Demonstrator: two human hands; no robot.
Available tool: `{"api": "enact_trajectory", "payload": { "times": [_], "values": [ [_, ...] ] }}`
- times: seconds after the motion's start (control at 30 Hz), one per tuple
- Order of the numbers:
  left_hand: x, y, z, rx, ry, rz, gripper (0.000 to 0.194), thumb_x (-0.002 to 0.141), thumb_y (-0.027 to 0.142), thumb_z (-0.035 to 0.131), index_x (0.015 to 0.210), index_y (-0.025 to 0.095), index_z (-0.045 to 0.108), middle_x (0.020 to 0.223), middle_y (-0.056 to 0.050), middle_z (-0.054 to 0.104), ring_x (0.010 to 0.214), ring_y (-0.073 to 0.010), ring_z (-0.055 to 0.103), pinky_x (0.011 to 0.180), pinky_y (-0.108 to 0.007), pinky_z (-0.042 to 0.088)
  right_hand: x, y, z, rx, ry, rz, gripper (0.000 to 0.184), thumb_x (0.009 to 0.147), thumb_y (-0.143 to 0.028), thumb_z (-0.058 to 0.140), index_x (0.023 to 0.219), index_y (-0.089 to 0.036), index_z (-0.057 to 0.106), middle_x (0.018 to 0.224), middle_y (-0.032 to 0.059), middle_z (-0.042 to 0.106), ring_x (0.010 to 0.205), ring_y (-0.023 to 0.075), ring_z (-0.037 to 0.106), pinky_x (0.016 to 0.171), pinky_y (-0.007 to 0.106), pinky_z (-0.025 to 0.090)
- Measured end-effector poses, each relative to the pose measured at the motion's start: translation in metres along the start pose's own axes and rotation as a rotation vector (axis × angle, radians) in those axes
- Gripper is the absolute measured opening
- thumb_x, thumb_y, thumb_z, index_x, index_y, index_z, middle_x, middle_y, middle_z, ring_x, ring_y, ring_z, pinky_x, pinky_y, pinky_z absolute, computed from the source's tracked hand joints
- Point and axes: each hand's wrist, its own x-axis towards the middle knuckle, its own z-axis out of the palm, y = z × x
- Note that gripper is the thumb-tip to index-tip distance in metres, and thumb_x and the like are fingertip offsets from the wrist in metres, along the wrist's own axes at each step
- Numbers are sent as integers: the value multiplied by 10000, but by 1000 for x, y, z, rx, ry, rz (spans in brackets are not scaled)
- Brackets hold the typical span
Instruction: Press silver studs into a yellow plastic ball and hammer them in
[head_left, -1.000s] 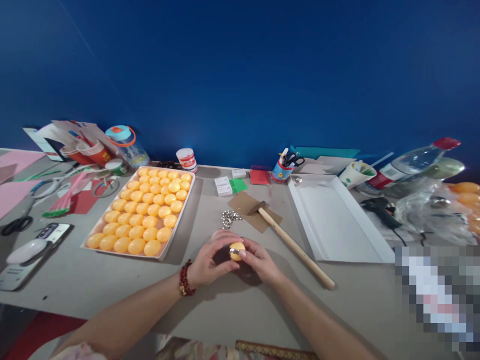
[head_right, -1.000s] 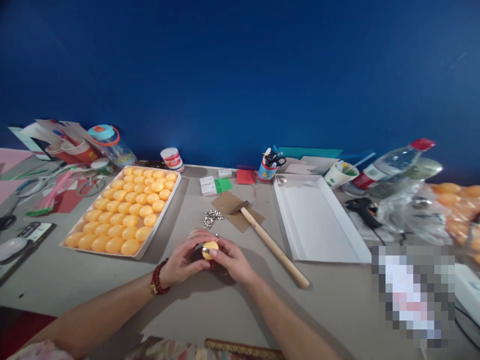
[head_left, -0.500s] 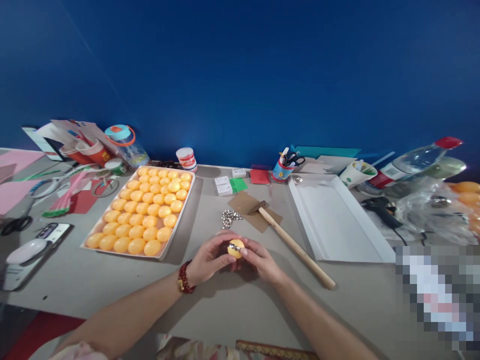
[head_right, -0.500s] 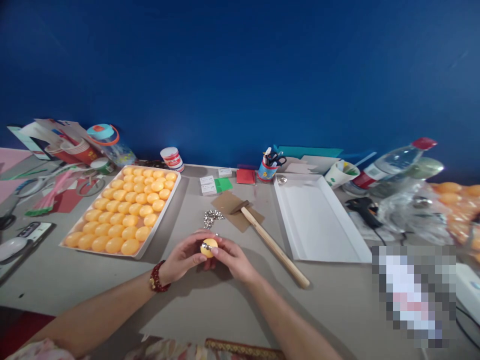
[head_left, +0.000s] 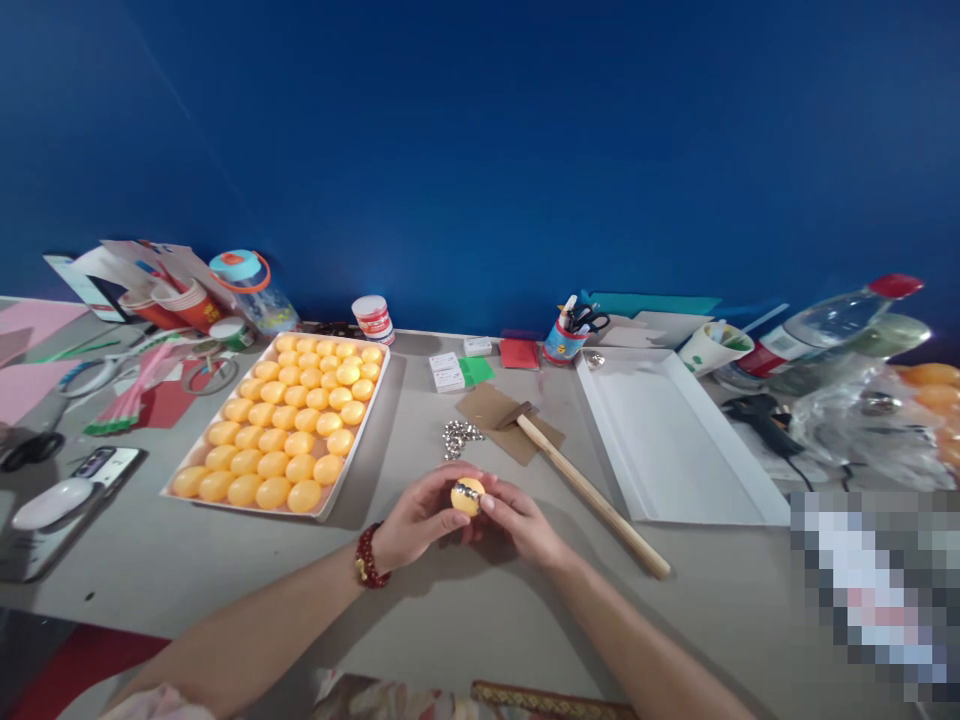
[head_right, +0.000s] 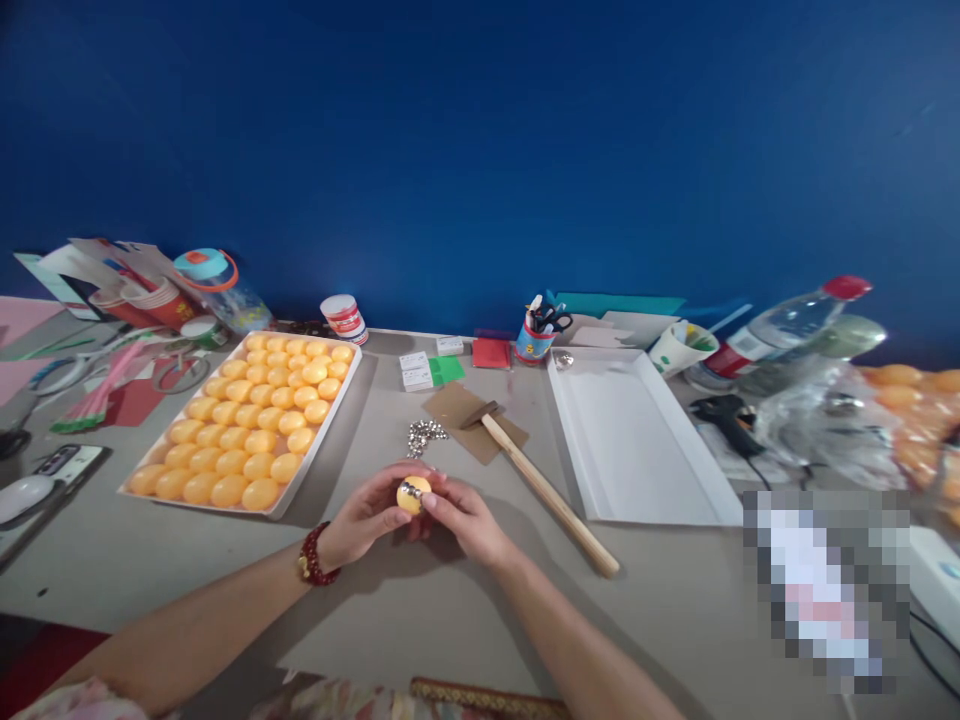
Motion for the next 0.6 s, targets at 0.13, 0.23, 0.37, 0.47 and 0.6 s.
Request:
{"api": "enact_trajectory", "payload": {
  "times": [0.13,0.23,0.37,0.47,0.6],
  "values": [
    [1,1,-1,120,11,58,403,878,291,698,1262,214,601,1318,-148,578,1138,-266,610,840,-357,592,0,2,0,-16,22,25,486,866,-625,616,884,-140,648,703,36,674,623,148,609,625,267,478],
    [2,1,-2,183,43,115,398,857,313,723,1232,217,632,1337,-155,552,1238,-295,548,930,-418,553,-1,0,2,-47,29,-4,524,861,-666,588,909,-147,638,706,33,670,631,156,612,641,276,482],
    [3,-1,-5,191,46,150,409,874,348,698,1256,220,627,1333,-162,549,1268,-299,524,976,-449,519,-2,-8,5,-71,-14,-36,506,879,-643,581,980,-150,643,736,31,669,685,172,628,685,289,491],
    [3,0,-5,214,46,147,397,883,346,686,1257,225,627,1324,-155,561,1285,-295,512,985,-443,514,-2,-11,5,-73,-28,-44,438,893,-574,612,1000,-151,643,738,26,665,693,172,633,693,291,495],
    [2,3,-3,212,59,116,394,890,333,676,1262,217,624,1325,-155,562,1263,-290,525,1003,-452,501,-1,-7,4,-32,14,-47,421,875,-550,651,1010,-152,636,741,17,648,672,158,627,687,284,496]
  ]
}}
